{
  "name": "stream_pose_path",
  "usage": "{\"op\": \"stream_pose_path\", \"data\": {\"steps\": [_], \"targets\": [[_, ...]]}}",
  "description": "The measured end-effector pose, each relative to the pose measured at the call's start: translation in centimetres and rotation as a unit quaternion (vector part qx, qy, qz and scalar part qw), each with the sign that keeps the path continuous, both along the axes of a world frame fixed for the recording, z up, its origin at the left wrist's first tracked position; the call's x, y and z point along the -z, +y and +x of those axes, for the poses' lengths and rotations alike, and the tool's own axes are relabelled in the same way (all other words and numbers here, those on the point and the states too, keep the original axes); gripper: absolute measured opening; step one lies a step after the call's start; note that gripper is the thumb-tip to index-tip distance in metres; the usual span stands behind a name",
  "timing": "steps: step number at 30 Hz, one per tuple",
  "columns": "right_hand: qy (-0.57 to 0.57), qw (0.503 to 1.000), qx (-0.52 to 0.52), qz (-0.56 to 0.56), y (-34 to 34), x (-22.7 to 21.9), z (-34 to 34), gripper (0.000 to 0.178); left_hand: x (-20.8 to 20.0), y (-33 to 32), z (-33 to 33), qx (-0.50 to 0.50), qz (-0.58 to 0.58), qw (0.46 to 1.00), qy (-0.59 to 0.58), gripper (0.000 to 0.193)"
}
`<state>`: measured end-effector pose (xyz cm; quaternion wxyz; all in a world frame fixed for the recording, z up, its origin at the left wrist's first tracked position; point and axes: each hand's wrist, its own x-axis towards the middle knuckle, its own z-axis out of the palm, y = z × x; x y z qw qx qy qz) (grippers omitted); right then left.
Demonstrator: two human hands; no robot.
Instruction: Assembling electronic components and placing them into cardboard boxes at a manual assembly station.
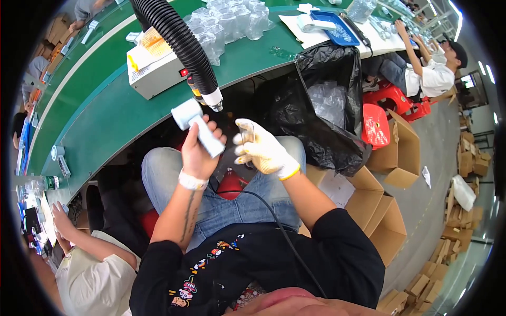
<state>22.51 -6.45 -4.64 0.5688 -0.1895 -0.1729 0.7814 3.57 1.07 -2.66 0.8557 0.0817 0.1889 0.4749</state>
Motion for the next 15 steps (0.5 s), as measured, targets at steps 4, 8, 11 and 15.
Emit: {"op": "stream_pose_path", "data": {"steps": [4, 8, 11, 15], "targets": [[-0.516, 0.851, 0.06, 0.084, -3.3, -0.8, 0.7, 0.057, -0.4, 0.6, 3.6, 0.003, 0.041, 0.989, 0.142, 0.034], [-0.653, 0.748, 0.089, 0.077, -3.7, -1.8, -0.4, 0.057, 2.2, 0.1, 4.3, 0.062, 0.157, 0.945, 0.28, 0.035], [-0.686, 0.718, 0.075, 0.093, -3.4, -3.1, -1.7, 0.058, 3.2, -0.1, 3.7, 0.042, 0.178, 0.947, 0.265, 0.042], [-0.656, 0.71, 0.187, 0.175, -2.4, -1.4, -2.6, 0.059, 3.0, -1.3, 3.4, 0.012, 0.355, 0.882, 0.31, 0.053]]}}
